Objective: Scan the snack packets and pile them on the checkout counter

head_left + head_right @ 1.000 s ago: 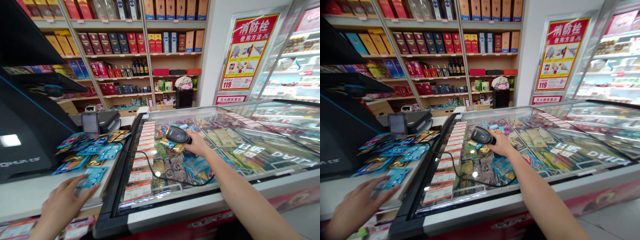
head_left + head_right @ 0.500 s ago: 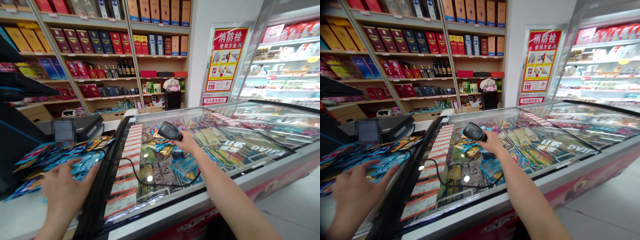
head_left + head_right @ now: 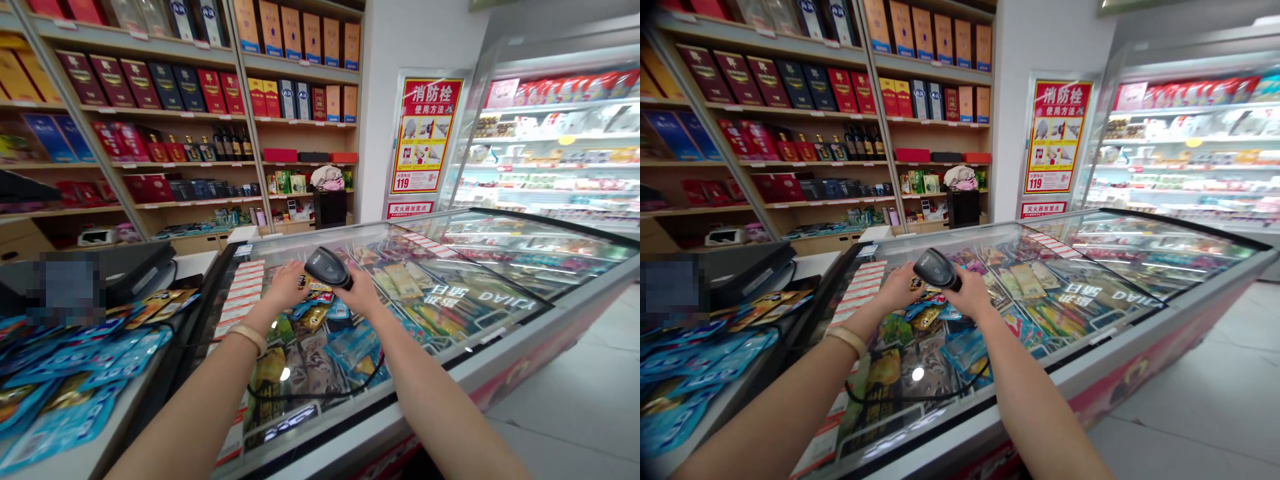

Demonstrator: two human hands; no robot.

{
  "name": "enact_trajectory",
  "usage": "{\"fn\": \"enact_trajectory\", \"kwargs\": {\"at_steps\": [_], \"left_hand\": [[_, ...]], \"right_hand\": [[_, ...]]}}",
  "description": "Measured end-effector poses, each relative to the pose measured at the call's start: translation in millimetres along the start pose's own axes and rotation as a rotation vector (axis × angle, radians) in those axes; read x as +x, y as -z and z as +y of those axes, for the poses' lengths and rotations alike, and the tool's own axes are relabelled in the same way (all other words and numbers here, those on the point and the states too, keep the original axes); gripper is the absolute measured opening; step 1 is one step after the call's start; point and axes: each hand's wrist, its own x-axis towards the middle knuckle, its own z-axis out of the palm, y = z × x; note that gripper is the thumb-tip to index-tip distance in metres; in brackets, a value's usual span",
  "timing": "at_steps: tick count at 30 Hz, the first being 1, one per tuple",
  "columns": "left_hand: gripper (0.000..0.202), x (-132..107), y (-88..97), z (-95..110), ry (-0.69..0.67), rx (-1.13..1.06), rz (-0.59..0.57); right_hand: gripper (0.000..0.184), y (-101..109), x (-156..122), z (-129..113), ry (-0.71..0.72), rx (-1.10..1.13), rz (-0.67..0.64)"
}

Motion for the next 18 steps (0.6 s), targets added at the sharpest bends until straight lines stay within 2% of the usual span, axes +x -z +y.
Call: {"fn": "enact_trajectory", "kwargs": {"at_steps": [4,7,9,11,14,18], "left_hand": [[0.048,1.1,-4.3,6.3,-0.001,0.065,-0.12],[0.035,-12.2,2.8,8.7,-0.021,0.069,-0.14],[0.034,-24.5,11.0,7.7,0.001,0.091,-0.135],[0.036,-38.1,19.8,2.7,0.081,0.106,-0.082],[0.035,-59.6,29.7,-13.3,0.247,0.009,0.082],[0.037,-86.1,32.3,-35.9,0.434,-0.426,0.303]], "right_hand": [[0.019,-1.8,-0.1,0.1,-0.011,-0.002,-0.027],[0.02,-2.9,-0.8,-0.2,-0.013,0.003,-0.034],[0.022,-3.0,-1.2,-0.5,-0.016,0.004,-0.031],[0.024,-2.6,-1.3,-1.0,-0.017,0.002,-0.03],[0.024,-1.8,-1.2,-2.6,-0.017,-0.01,-0.034],[0.024,-3.4,-2.0,-7.2,0.039,0.025,-0.088]]}}
